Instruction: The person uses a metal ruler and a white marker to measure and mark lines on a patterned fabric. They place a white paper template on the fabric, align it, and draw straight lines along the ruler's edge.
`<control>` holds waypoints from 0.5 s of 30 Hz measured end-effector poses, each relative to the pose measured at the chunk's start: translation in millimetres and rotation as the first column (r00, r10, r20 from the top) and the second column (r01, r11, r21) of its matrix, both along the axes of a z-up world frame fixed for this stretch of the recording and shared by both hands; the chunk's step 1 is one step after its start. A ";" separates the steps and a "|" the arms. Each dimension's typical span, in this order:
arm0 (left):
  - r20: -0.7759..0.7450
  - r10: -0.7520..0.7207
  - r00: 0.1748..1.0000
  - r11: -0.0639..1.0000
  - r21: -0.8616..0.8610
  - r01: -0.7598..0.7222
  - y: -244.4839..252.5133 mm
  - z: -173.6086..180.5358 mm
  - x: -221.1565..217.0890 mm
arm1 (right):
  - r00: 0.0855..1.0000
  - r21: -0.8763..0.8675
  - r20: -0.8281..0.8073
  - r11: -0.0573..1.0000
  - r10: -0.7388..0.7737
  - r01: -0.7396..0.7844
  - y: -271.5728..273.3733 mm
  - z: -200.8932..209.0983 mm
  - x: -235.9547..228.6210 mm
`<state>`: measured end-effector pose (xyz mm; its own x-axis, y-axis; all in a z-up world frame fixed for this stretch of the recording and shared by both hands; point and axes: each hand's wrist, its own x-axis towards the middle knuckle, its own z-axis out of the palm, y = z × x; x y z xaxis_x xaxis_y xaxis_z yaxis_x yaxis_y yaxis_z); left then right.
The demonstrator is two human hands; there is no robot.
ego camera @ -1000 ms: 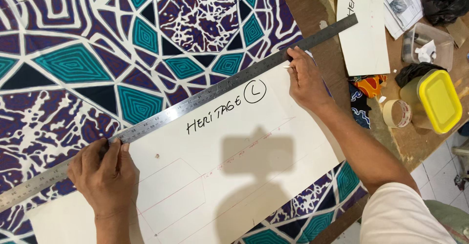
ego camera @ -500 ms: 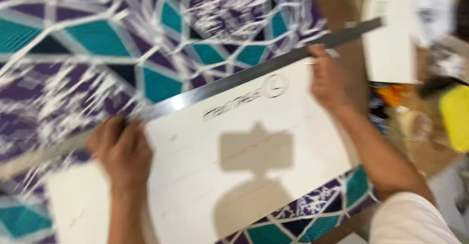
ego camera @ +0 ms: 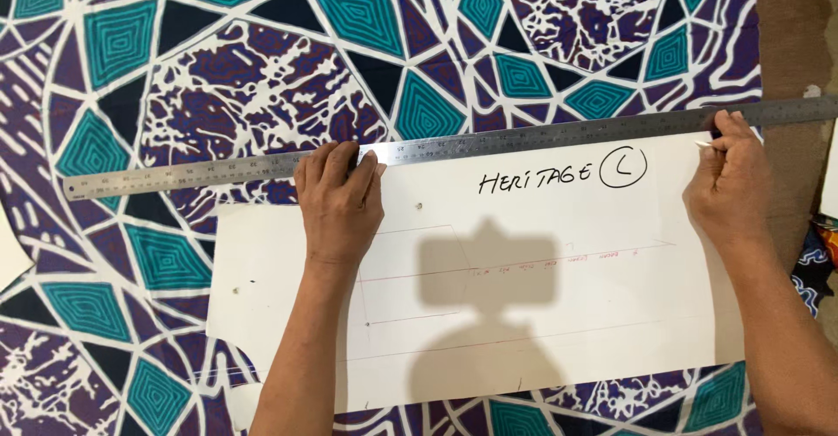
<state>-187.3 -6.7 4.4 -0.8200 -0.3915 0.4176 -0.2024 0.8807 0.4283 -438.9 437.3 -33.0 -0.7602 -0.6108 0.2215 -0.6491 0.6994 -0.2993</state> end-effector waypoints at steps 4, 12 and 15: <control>0.014 0.015 1.000 1.000 -0.006 -0.015 1.2 -2.9 0.5 | 1.000 -0.024 -0.007 1.000 0.011 -0.011 -2.0 0.6 0.1; -0.012 -0.036 0.999 0.999 -0.002 0.036 -1.8 -8.1 6.0 | 0.939 0.215 0.115 0.931 -0.325 0.296 -23.7 25.2 15.4; 0.022 -0.005 1.000 0.999 -0.042 0.006 9.8 -7.3 2.4 | 0.991 -0.099 0.035 0.987 -0.126 0.129 -18.8 19.1 1.5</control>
